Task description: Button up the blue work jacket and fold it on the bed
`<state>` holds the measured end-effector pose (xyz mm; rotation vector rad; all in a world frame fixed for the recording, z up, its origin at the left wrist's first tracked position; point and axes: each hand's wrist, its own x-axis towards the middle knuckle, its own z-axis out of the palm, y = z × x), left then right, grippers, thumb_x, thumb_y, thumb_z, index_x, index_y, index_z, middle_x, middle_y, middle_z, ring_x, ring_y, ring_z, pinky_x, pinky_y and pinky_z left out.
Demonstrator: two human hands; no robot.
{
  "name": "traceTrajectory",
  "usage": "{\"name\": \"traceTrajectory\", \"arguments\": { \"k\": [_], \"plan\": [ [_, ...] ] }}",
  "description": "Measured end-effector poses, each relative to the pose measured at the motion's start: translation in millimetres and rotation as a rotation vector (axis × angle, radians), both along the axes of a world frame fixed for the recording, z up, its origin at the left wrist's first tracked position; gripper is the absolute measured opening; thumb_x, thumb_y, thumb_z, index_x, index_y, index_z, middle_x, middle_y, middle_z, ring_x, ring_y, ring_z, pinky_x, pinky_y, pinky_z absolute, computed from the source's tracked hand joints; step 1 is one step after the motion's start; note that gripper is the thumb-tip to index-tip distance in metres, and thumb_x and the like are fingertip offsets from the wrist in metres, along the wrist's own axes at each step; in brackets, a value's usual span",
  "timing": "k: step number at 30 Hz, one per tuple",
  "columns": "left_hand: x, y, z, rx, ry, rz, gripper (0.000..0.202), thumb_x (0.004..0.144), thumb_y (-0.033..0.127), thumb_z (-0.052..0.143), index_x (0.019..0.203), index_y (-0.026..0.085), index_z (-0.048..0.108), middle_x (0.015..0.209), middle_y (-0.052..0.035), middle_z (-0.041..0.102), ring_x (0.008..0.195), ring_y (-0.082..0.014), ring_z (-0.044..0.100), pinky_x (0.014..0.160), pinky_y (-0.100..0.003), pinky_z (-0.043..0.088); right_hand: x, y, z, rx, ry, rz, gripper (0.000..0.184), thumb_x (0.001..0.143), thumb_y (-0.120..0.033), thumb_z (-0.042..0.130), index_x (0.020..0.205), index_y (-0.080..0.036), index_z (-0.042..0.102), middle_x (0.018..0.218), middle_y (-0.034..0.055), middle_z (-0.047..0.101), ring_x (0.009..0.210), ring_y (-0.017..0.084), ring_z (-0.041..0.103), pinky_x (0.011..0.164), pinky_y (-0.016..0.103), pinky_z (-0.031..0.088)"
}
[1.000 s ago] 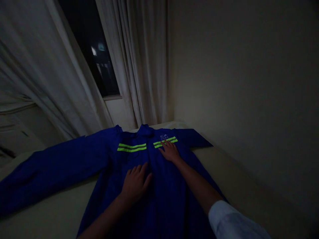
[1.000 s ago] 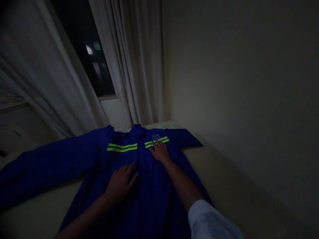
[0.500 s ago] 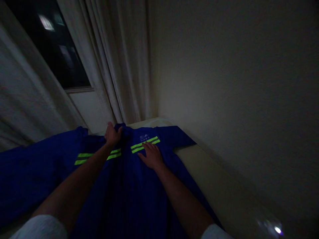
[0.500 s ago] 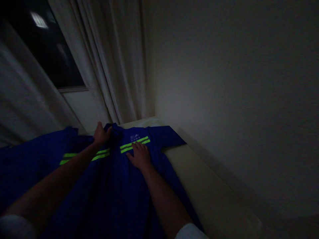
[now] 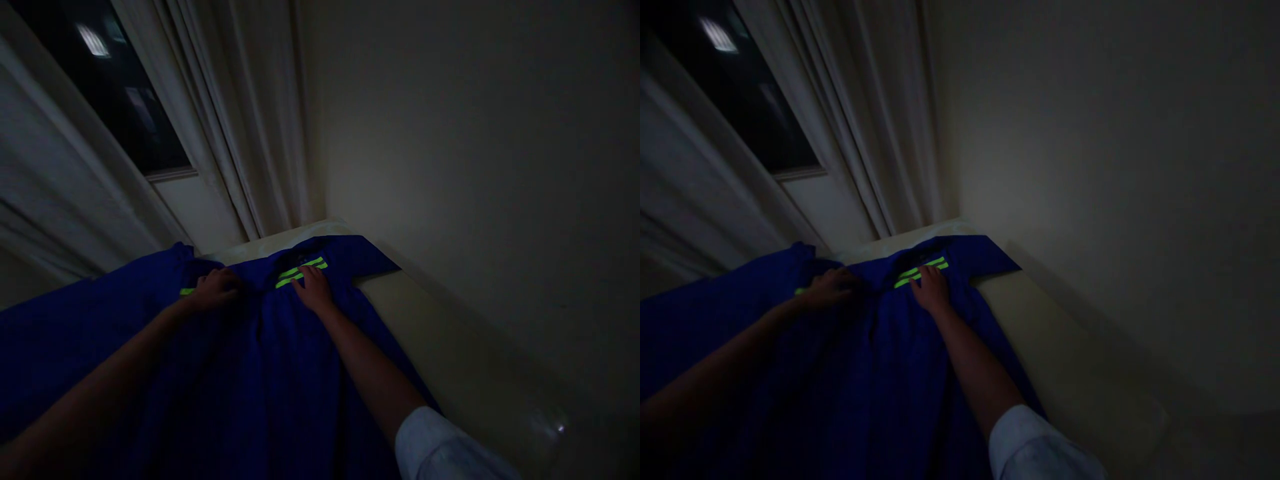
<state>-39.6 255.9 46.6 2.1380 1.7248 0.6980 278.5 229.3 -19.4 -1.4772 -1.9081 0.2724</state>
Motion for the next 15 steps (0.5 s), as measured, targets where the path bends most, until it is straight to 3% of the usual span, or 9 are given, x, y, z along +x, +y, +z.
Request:
{"name": "traceTrajectory", "arguments": {
  "k": [2,4,7,9,13,15],
  "plan": [
    [23,-20,-13.4,0.056,0.150,-0.090,0.052,0.088,0.053,0.058,0.129,0.025,0.074,0.139,-0.0128,0.070,0.131,-0.0374,0.062,0.115,-0.058,0.044,0,3,-1.0,0.056,0.076,-0.038,0.032,0.100,-0.034,0.062,0.126,-0.017,0.069,0.126,0.0146,0.070,0.121,0.029,0.059,0.110,0.043,0.044],
    [51,-35,-31.0,0.090,0.234,-0.097,0.062,0.100,0.051,0.044,0.152,0.021,0.056,0.159,-0.0138,0.054,0.147,-0.0342,0.049,0.121,-0.056,0.038,2,5,-0.2,0.101,0.167,-0.101,0.030,0.099,-0.032,0.062,0.122,-0.016,0.069,0.121,0.0156,0.070,0.119,0.030,0.060,0.109,0.044,0.045],
    [80,-50,-54.5,0.075,0.308,-0.060,0.063,0.104,0.052,0.041,0.159,0.022,0.049,0.167,-0.0127,0.043,0.156,-0.0350,0.037,0.126,-0.060,0.027,16,11,9.1,0.159,0.307,-0.230,0.027,0.097,-0.032,0.061,0.117,-0.015,0.068,0.115,0.0165,0.069,0.113,0.030,0.061,0.106,0.044,0.046],
    [86,-56,-62.4,0.112,0.331,-0.045,0.064,0.104,0.053,0.041,0.160,0.022,0.046,0.169,-0.0118,0.039,0.158,-0.0347,0.033,0.128,-0.059,0.024,37,16,20.4,0.200,0.398,-0.376,0.029,0.096,-0.032,0.060,0.117,-0.014,0.066,0.114,0.0176,0.068,0.112,0.030,0.061,0.106,0.046,0.046],
    [83,-59,-63.1,0.161,0.359,-0.035,0.064,0.106,0.051,0.038,0.160,0.017,0.046,0.167,-0.0125,0.043,0.153,-0.0341,0.041,0.127,-0.056,0.028,101,29,39.2,0.190,0.603,-0.860,0.045,0.091,-0.036,0.064,0.129,-0.014,0.056,0.134,0.0223,0.058,0.132,0.037,0.050,0.117,0.056,0.037],
    [82,-59,-62.0,0.150,0.360,-0.034,0.063,0.106,0.051,0.038,0.158,0.017,0.049,0.165,-0.0130,0.046,0.151,-0.0342,0.044,0.127,-0.056,0.028,132,34,40.7,0.084,0.742,-0.959,0.057,0.089,-0.038,0.064,0.139,-0.016,0.047,0.145,0.0245,0.048,0.142,0.039,0.042,0.119,0.060,0.036]
  ]
}}
